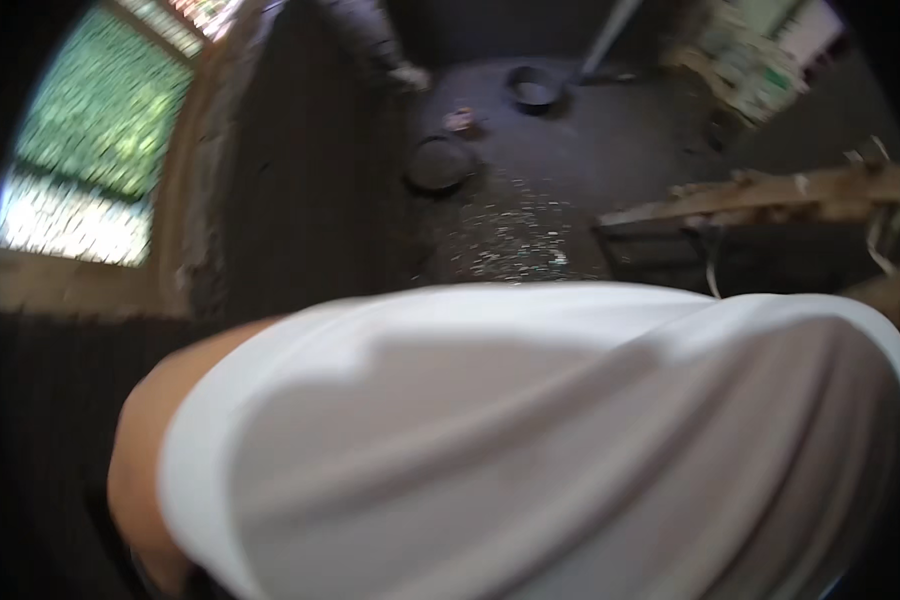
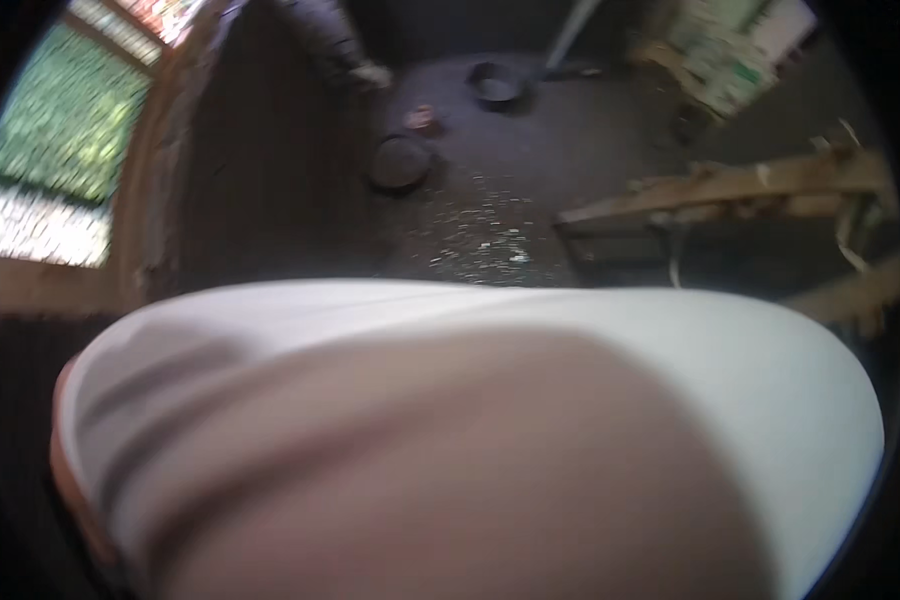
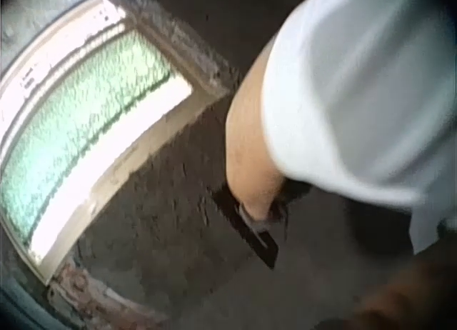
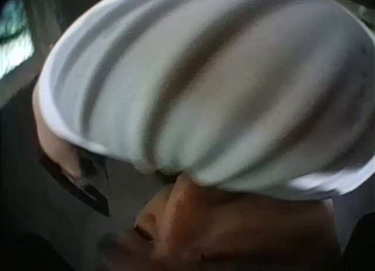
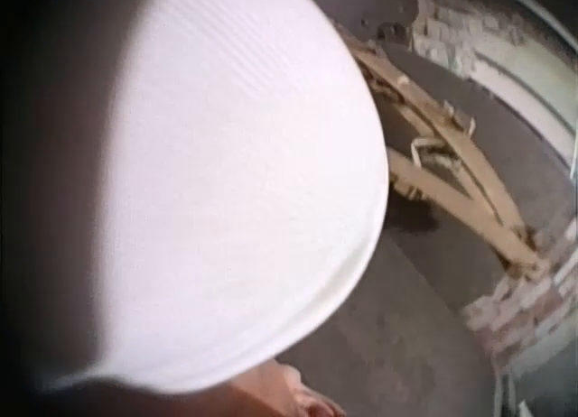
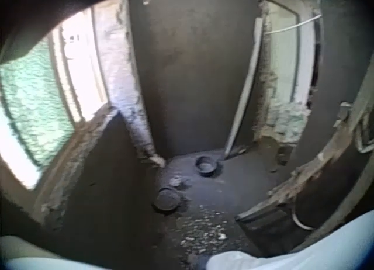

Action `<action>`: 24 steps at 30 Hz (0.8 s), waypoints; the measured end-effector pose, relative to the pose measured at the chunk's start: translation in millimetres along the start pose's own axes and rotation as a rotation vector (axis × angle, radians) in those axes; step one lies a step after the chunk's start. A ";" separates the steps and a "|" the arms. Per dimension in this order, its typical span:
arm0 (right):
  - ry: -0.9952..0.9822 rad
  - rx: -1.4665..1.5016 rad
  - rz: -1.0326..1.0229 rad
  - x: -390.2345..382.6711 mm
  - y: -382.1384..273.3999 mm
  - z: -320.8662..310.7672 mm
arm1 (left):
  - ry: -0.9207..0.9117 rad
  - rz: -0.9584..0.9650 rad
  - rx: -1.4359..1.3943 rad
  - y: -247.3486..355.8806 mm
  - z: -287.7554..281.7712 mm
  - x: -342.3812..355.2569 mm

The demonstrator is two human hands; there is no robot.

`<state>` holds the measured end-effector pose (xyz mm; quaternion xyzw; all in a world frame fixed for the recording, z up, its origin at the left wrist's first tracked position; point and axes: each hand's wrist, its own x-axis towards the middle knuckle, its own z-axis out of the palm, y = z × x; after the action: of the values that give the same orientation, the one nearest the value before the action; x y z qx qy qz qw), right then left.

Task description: The recorder is applying a layer of plaster to a concrete wall using a trowel and a hawk.

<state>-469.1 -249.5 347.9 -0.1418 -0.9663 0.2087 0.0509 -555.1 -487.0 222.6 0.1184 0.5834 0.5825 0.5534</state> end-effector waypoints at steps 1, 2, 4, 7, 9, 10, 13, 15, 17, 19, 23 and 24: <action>0.004 0.006 -0.071 27.0 -19.0 -3.3 | 0.051 0.040 -0.013 11.2 -17.8 -5.9; -0.017 0.026 -0.192 67.3 -73.6 -34.9 | 0.154 0.088 -0.049 14.1 -40.9 -18.1; -0.037 -0.006 -0.353 97.5 -121.5 -52.9 | 0.249 0.191 -0.124 26.9 -62.1 -34.4; -0.101 -0.015 -0.675 156.9 -211.9 -22.1 | 0.496 0.358 -0.255 39.8 -87.4 -84.1; -0.217 0.069 -0.593 88.7 -173.2 -47.4 | 0.556 0.370 -0.178 47.9 -68.3 -87.8; -0.314 -0.166 -0.494 73.1 -155.7 -47.8 | 0.577 0.395 -0.199 56.9 -62.3 -85.9; -0.329 -0.238 -0.621 63.8 -118.5 -6.1 | 0.591 0.419 -0.204 64.7 -57.7 -89.1; -0.279 -0.335 -0.673 73.1 -111.3 5.0 | 0.642 0.310 -0.069 78.0 -46.8 -92.9; -0.142 -0.252 -0.743 79.8 -120.5 8.1 | 0.530 0.500 0.013 56.1 -45.3 -87.3; -0.006 -0.155 -0.833 80.0 -146.7 3.7 | 0.540 0.624 0.087 6.0 -60.9 -70.6; -0.228 -0.070 -0.405 72.9 -167.3 8.2 | 0.515 0.372 -0.052 42.8 -40.1 -62.9; -0.245 -0.127 -0.417 76.1 -169.7 6.2 | 0.553 0.326 -0.073 54.5 -49.6 -63.0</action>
<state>-585.6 -377.5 416.1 0.0840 -0.9848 0.1481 -0.0339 -599.0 -547.5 284.4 0.0277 0.6639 0.6941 0.2769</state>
